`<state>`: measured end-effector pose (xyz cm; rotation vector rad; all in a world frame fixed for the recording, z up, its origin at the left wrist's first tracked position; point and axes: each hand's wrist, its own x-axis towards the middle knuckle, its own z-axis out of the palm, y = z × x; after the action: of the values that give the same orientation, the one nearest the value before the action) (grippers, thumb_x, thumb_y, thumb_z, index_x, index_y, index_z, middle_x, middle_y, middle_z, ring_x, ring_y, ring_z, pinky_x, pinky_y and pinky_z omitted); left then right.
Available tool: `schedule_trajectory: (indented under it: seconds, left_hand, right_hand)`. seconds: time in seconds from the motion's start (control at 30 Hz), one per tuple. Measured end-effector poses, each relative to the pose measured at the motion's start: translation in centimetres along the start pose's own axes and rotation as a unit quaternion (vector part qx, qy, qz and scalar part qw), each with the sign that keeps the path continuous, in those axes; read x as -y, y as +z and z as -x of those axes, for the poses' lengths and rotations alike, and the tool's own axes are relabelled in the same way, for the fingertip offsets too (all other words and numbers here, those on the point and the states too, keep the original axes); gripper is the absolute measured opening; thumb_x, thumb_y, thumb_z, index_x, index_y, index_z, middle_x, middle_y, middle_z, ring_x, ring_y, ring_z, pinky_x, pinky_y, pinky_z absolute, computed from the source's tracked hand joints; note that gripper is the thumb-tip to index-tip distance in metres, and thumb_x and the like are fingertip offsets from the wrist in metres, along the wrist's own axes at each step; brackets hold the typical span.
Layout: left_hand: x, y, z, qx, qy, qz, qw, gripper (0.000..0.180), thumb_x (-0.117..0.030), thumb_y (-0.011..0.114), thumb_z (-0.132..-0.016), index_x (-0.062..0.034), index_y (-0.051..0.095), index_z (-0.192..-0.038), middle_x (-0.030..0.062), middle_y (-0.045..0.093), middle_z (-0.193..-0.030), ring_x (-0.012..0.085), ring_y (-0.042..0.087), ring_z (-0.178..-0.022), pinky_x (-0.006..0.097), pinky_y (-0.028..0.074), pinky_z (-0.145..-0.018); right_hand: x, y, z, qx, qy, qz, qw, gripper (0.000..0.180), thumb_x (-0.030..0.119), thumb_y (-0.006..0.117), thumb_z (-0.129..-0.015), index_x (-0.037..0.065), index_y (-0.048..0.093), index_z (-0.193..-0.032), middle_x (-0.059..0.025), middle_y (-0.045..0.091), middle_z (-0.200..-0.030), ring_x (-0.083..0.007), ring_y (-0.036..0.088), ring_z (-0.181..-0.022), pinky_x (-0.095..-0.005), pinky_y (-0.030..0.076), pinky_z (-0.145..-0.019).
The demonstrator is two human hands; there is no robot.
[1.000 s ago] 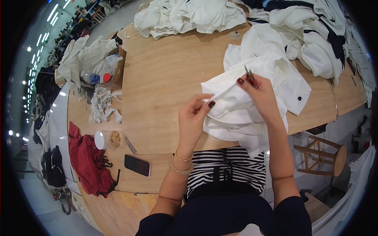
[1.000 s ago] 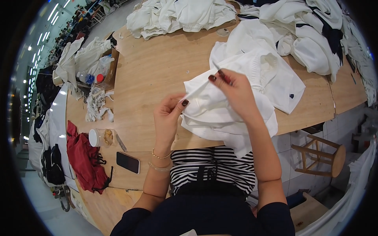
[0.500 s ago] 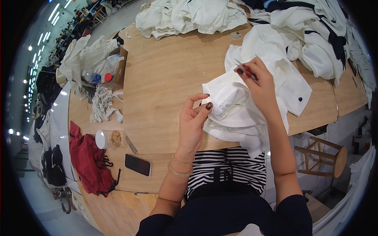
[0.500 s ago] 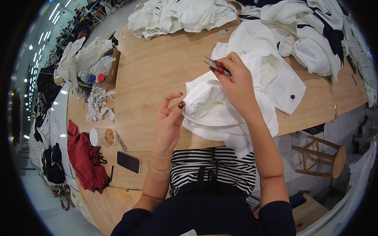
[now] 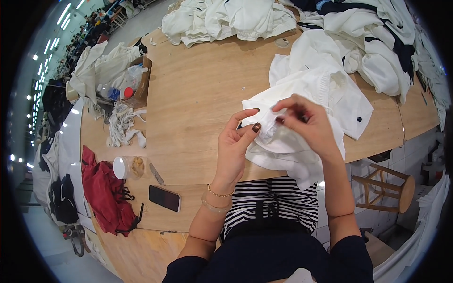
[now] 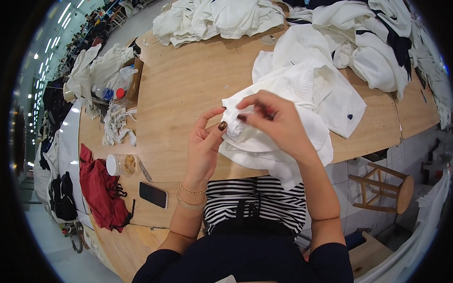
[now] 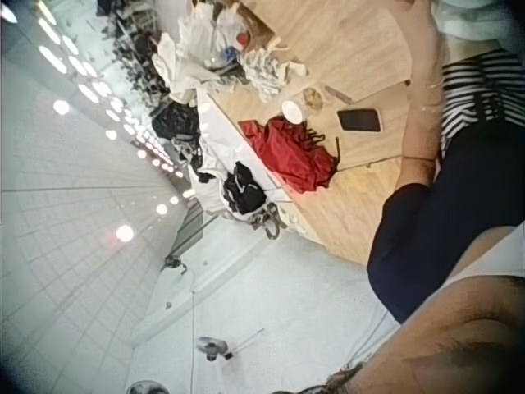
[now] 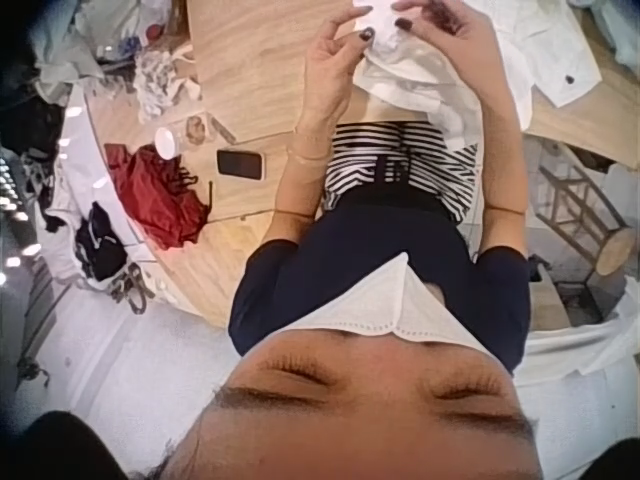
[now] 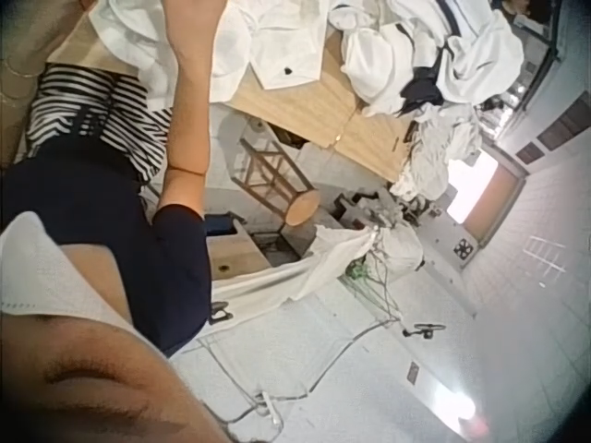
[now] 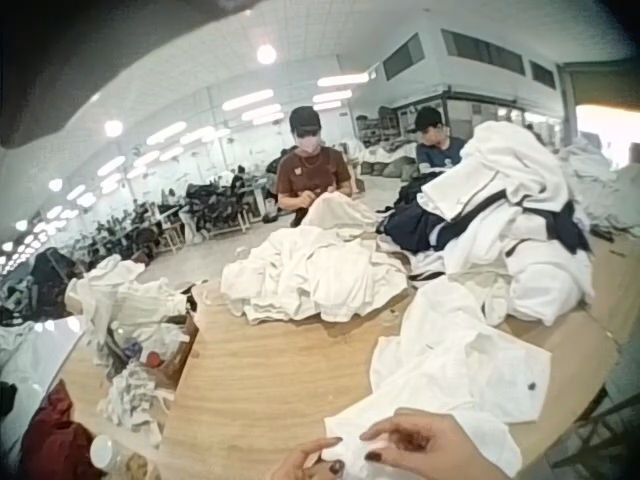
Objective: The recorder uses thread snips to trim excess threads from white athletic shorts on a factory work table.
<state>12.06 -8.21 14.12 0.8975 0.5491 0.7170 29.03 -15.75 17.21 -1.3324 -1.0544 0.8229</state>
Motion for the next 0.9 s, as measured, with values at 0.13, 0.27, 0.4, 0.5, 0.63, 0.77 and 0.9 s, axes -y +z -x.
schedule_trajectory:
  seconds: [0.13,0.27,0.4,0.5,0.63,0.77,0.9]
  left_hand:
    - [0.0,-0.1,-0.1,-0.004,-0.006,-0.007,1.0,0.034,-0.004,0.059,-0.091,-0.0009,0.051,-0.124,0.0077,0.07,-0.089,0.0065,0.06,-0.083,0.021,0.045,-0.078]
    - [-0.2,-0.2,-0.2,-0.004,-0.004,0.006,1.0,0.034,-0.004,0.059,-0.091,-0.0008,0.051,-0.124,0.0075,0.069,-0.09,0.0061,0.06,-0.084,0.02,0.044,-0.078]
    - [-0.3,-0.6,-0.2,0.014,-0.021,0.026,0.999,0.035,-0.005,0.059,-0.091,-0.001,0.05,-0.125,0.0069,0.069,-0.091,0.0058,0.06,-0.083,0.02,0.044,-0.076]
    - [-0.2,-0.7,-0.2,0.02,-0.036,0.043,0.998,0.035,-0.005,0.058,-0.092,-0.0013,0.049,-0.125,0.0068,0.069,-0.09,0.0061,0.06,-0.082,0.02,0.045,-0.075]
    - [-0.2,-0.3,-0.1,0.026,-0.041,0.055,0.997,0.035,-0.005,0.058,-0.092,-0.0015,0.049,-0.125,0.0071,0.069,-0.09,0.0067,0.06,-0.082,0.02,0.045,-0.074]
    - [-0.2,-0.3,-0.2,0.022,-0.04,0.055,0.997,0.034,-0.005,0.058,-0.092,-0.0015,0.049,-0.125,0.0076,0.069,-0.091,0.007,0.06,-0.082,0.02,0.045,-0.074]
    - [-0.1,-0.3,-0.2,0.022,-0.039,0.052,0.998,0.034,-0.004,0.058,-0.091,-0.0015,0.049,-0.124,0.0085,0.069,-0.092,0.0071,0.06,-0.083,0.02,0.045,-0.074]
  right_hand:
    - [0.2,0.9,0.5,0.034,-0.017,0.062,0.997,0.009,0.001,0.065,-0.08,0.0,0.064,-0.089,0.0029,0.052,-0.075,-0.0038,0.043,-0.068,-0.0194,0.035,-0.06]
    - [0.2,-0.6,0.2,0.013,-0.008,-0.006,1.0,0.015,0.001,0.063,-0.082,0.0,0.061,-0.097,0.0019,0.052,-0.08,-0.0045,0.046,-0.073,-0.0188,0.038,-0.065]
    - [0.3,-2.0,0.0,0.009,-0.011,0.008,1.0,0.023,0.003,0.064,-0.083,0.002,0.058,-0.105,0.0005,0.055,-0.087,-0.006,0.048,-0.081,-0.0203,0.042,-0.073]
    - [0.4,-2.8,-0.5,0.041,-0.071,0.112,0.99,0.021,0.003,0.066,-0.079,0.003,0.061,-0.1,-0.0008,0.058,-0.086,-0.0104,0.049,-0.082,-0.0234,0.042,-0.074]
    - [0.5,-3.0,-0.6,0.056,-0.115,0.206,0.97,0.019,0.004,0.07,-0.072,0.005,0.066,-0.091,-0.0023,0.059,-0.083,-0.018,0.049,-0.081,-0.0289,0.042,-0.073]
    - [0.8,-2.7,-0.5,0.049,-0.125,0.22,0.966,0.018,0.007,0.071,-0.073,0.005,0.066,-0.089,-0.0017,0.058,-0.08,-0.0183,0.048,-0.08,-0.03,0.042,-0.073]
    - [0.9,-2.4,-0.5,0.041,-0.136,0.235,0.961,0.018,0.01,0.072,-0.073,0.005,0.066,-0.089,-0.0016,0.057,-0.078,-0.0191,0.048,-0.079,-0.0302,0.041,-0.072]
